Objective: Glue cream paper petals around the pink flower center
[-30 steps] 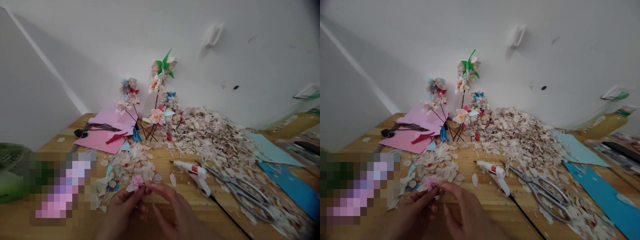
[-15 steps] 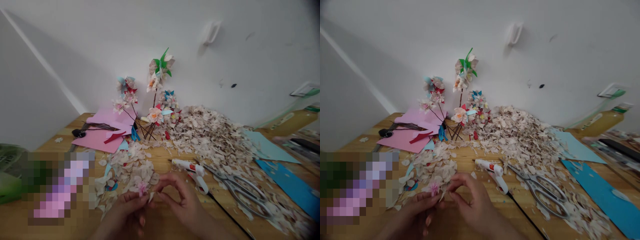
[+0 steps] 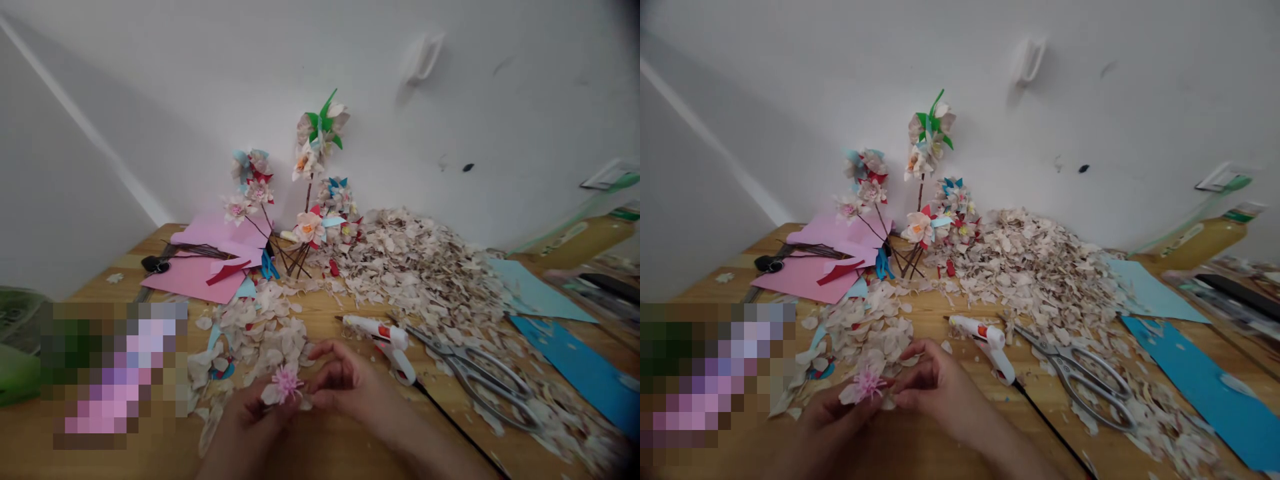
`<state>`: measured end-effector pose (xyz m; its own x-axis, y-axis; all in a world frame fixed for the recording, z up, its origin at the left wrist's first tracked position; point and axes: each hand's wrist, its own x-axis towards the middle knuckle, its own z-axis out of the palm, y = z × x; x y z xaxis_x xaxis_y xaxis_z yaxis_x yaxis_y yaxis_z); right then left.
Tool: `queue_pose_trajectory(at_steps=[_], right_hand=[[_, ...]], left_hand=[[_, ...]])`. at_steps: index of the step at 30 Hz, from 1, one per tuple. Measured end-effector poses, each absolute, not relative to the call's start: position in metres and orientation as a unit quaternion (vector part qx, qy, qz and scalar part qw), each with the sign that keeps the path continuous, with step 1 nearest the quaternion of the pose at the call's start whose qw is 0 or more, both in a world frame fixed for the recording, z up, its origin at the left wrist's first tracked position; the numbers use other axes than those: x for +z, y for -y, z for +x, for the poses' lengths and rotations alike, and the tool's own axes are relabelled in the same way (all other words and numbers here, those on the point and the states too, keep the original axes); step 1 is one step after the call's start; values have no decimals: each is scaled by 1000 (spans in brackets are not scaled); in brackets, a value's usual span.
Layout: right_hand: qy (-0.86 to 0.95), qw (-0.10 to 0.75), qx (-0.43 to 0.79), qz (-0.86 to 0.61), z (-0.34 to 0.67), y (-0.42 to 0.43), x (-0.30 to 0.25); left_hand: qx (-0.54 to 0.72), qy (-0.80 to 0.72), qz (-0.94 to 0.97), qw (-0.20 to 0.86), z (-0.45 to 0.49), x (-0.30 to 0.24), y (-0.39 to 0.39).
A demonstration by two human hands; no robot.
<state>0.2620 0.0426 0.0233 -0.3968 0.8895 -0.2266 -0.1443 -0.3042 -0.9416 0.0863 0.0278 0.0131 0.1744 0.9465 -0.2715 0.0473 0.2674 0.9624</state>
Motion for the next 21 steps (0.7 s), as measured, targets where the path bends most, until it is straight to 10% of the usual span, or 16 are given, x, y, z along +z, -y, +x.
queue_pose_trajectory(at_steps=[14, 21], right_hand=[[503, 362, 675, -400, 271, -43, 29], [735, 73, 484, -470, 334, -31, 81]], left_hand=[[386, -546, 416, 616, 87, 13, -30], [427, -564, 411, 575, 86, 16, -32]])
